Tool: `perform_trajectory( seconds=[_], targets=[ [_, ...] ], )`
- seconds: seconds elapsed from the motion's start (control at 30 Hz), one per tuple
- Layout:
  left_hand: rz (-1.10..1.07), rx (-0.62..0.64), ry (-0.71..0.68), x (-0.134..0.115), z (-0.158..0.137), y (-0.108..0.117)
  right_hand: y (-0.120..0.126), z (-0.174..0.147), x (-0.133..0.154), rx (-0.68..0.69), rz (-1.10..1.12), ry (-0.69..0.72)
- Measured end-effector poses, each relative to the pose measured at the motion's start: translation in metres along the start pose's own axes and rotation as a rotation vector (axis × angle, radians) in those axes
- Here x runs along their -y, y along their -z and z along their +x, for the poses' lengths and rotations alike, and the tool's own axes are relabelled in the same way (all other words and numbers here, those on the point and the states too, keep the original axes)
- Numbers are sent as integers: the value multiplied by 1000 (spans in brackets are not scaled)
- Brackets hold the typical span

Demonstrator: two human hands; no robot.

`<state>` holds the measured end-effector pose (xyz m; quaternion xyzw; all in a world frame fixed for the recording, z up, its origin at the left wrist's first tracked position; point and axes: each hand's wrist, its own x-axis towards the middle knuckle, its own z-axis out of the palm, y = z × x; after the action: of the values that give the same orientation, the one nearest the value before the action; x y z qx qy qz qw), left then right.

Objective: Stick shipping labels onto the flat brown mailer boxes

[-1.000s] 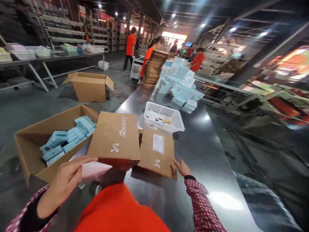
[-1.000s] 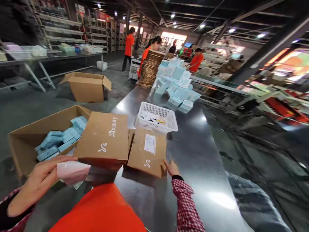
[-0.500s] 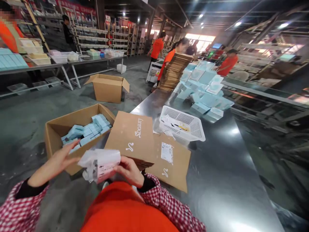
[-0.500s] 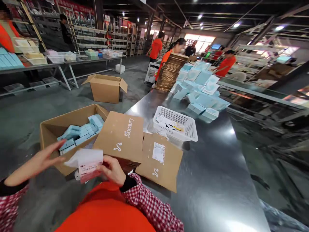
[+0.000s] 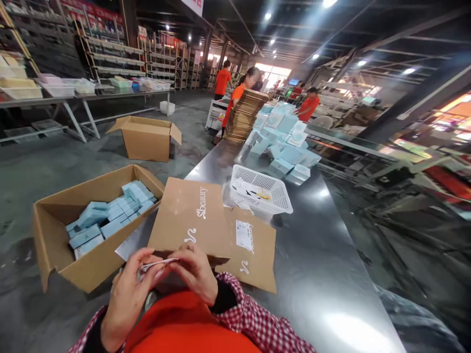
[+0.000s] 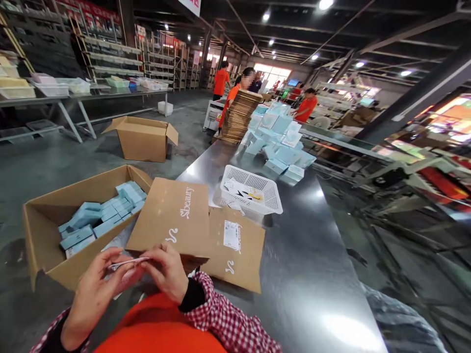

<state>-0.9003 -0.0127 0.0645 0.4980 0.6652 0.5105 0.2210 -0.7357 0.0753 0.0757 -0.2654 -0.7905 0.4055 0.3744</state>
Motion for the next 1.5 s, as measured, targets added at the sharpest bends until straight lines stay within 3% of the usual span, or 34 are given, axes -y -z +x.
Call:
perform_trajectory(
  seconds=[0.17, 0.27, 0.33, 0.43, 0.5, 0.57, 0.63, 0.7, 0.8, 0.9, 1.07, 1.13, 1.2, 1.27, 1.33, 1.4, 1.5],
  targets=[
    [88, -64, 46, -8, 15, -10, 5, 7, 4, -91, -28, 67],
    [160, -64, -4, -8, 26, -13, 7, 11, 3, -94, -52, 109],
    [175, 14, -103, 1, 33, -11, 17, 21, -1, -130, -55, 117],
    [208, 238, -262, 22, 41, -4, 52, 58, -17, -395, 17, -17],
    [259, 312, -374, 33, 44, 0, 79, 90, -37, -534, 74, -110],
    [287, 285, -516, 40, 46, 0, 98, 119, -62, -468, 92, -163],
    [277, 240, -603, 42, 48, -6, 104, 138, -87, -290, 55, -234],
    [223, 240, -587, 44, 49, -14, 100, 147, -106, -145, -74, -317],
    [144, 261, -463, 50, 52, -25, 89, 152, -119, -66, -369, -374],
    [141, 315, -391, 57, 54, -28, 84, 151, -114, -4, -610, -344],
    [133, 323, -445, 63, 55, -29, 64, 141, -102, -24, -999, -261],
    [143, 299, -449, 64, 55, -31, 53, 142, -107, 126, -1004, -132],
    [169, 289, -451, 66, 55, -33, 53, 149, -115, 253, -978, -94],
    [198, 319, -452, 69, 54, -31, 71, 156, -122, 199, -984, -248],
    [243, 313, -438, 75, 51, -26, 100, 155, -126, -4, -935, -488],
    [306, 223, -446, 84, 46, -21, 128, 139, -125, -191, -756, -668],
    [368, 88, -522, 97, 36, -18, 147, 94, -119, -198, -459, -758]
  ],
)
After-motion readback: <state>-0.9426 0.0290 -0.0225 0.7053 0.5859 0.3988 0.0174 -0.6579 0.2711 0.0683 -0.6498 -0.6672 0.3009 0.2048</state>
